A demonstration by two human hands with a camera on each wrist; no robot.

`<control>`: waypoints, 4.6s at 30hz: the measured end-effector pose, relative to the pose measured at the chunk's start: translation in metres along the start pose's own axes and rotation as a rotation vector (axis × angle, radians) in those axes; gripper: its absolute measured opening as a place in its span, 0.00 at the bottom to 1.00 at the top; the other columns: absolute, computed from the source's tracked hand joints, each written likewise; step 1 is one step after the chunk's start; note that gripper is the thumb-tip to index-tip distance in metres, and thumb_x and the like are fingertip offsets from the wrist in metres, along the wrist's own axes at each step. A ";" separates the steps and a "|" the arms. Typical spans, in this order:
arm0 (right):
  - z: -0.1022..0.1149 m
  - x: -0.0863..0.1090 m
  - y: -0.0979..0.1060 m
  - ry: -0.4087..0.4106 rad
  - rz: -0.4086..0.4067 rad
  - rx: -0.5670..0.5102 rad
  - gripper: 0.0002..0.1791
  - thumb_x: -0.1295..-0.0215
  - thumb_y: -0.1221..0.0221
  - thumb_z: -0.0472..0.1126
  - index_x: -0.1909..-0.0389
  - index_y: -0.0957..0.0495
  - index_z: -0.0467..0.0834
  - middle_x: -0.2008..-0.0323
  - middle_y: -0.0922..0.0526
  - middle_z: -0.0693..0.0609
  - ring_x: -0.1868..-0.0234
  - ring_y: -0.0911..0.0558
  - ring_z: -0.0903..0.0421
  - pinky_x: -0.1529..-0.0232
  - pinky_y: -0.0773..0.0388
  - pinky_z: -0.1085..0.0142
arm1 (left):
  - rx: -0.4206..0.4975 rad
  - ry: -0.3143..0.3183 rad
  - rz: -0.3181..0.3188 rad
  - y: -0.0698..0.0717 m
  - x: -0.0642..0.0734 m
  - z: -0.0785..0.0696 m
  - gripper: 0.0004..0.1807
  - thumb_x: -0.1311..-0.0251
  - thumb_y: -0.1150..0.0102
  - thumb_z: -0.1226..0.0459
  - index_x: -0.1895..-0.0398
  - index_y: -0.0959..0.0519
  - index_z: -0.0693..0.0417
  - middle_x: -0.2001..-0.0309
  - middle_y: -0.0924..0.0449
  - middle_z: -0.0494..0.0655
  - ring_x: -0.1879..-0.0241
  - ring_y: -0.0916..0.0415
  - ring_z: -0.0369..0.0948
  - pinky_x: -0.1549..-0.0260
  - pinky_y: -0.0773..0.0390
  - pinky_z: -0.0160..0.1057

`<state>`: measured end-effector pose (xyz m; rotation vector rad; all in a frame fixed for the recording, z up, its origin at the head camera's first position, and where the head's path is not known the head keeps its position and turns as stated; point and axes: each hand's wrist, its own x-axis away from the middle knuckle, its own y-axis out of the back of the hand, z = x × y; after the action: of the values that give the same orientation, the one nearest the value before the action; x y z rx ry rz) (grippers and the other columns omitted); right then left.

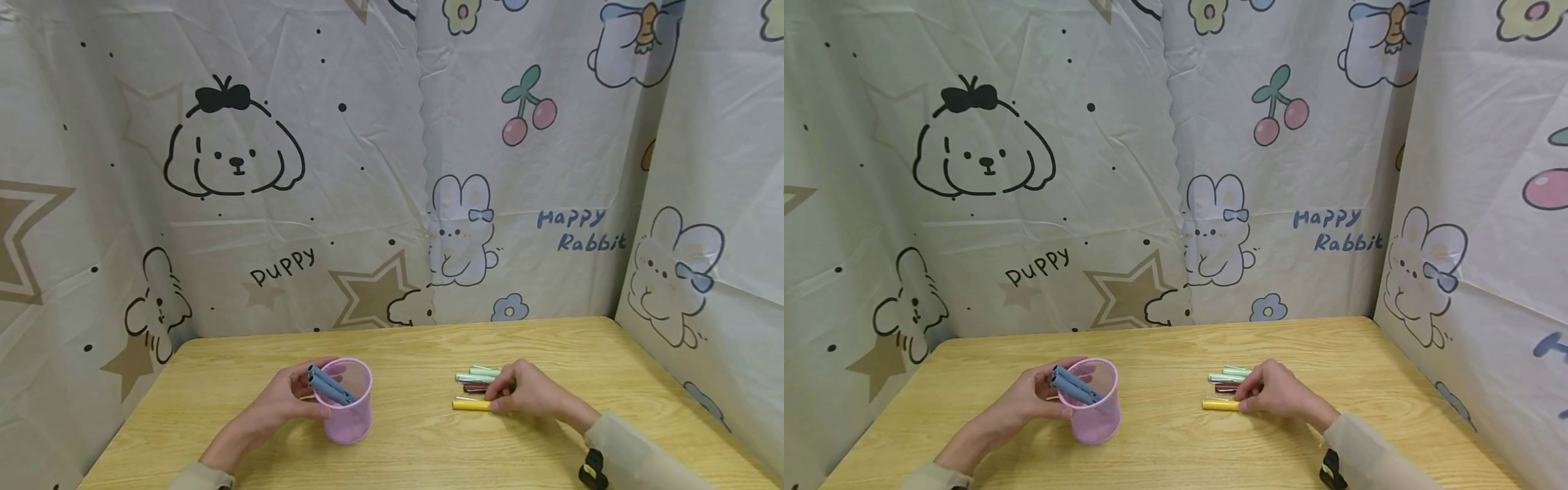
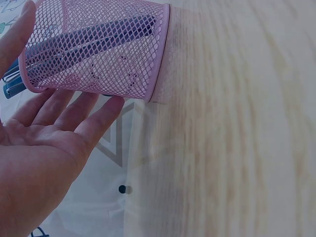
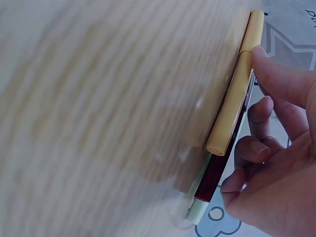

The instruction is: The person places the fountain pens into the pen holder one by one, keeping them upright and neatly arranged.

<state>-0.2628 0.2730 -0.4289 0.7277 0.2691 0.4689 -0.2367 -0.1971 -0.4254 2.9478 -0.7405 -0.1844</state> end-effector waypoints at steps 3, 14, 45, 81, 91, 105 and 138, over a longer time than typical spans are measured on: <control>0.000 0.001 -0.001 0.002 0.010 -0.004 0.04 0.42 0.23 0.33 0.67 0.08 0.42 0.73 0.23 0.55 0.70 0.27 0.60 0.69 0.31 0.70 | 0.002 0.001 -0.001 0.000 0.000 0.000 0.45 0.42 0.23 0.70 0.22 0.34 0.65 0.31 0.26 0.65 0.39 0.21 0.50 0.41 0.23 0.37; 0.005 0.009 -0.007 0.010 0.034 -0.019 0.05 0.42 0.24 0.34 0.67 0.09 0.44 0.70 0.19 0.56 0.69 0.25 0.60 0.67 0.28 0.69 | -0.002 -0.012 0.007 0.000 0.001 -0.002 0.45 0.42 0.24 0.70 0.22 0.35 0.65 0.29 0.29 0.68 0.39 0.21 0.50 0.40 0.24 0.36; 0.005 0.014 -0.013 -0.026 0.041 -0.069 0.10 0.47 0.21 0.34 0.63 0.08 0.41 0.63 0.11 0.54 0.61 0.19 0.56 0.61 0.21 0.68 | -0.010 -0.003 0.010 -0.001 0.002 -0.001 0.44 0.40 0.24 0.70 0.21 0.35 0.63 0.28 0.28 0.64 0.37 0.23 0.50 0.39 0.25 0.36; 0.013 0.008 -0.020 -0.019 0.054 -0.064 0.11 0.49 0.20 0.31 0.64 0.09 0.43 0.66 0.12 0.55 0.64 0.20 0.56 0.64 0.23 0.68 | 0.004 -0.004 0.018 -0.002 0.001 -0.002 0.44 0.39 0.25 0.70 0.21 0.36 0.63 0.26 0.32 0.66 0.34 0.25 0.53 0.38 0.26 0.35; 0.012 0.008 -0.020 -0.006 0.050 -0.012 0.10 0.48 0.20 0.34 0.64 0.08 0.46 0.64 0.11 0.58 0.60 0.21 0.58 0.58 0.22 0.64 | 0.027 -0.008 0.030 -0.002 0.001 -0.001 0.44 0.39 0.25 0.70 0.20 0.37 0.64 0.26 0.32 0.66 0.33 0.26 0.54 0.39 0.24 0.37; 0.018 0.008 -0.019 -0.010 0.038 0.009 0.10 0.48 0.19 0.37 0.65 0.07 0.50 0.64 0.11 0.61 0.61 0.23 0.57 0.58 0.26 0.64 | 0.032 0.017 0.019 -0.002 0.002 -0.004 0.46 0.40 0.24 0.70 0.20 0.37 0.64 0.26 0.31 0.62 0.35 0.24 0.52 0.42 0.21 0.39; 0.045 0.011 -0.016 -0.068 0.017 -0.010 0.10 0.46 0.22 0.36 0.62 0.08 0.47 0.68 0.14 0.57 0.66 0.27 0.51 0.69 0.35 0.67 | 0.014 0.028 0.005 -0.002 0.004 -0.005 0.45 0.39 0.24 0.69 0.21 0.36 0.64 0.27 0.29 0.61 0.38 0.22 0.48 0.44 0.20 0.39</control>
<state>-0.2309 0.2421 -0.4086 0.7354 0.1972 0.4601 -0.2320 -0.1968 -0.4205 2.9554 -0.7478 -0.1373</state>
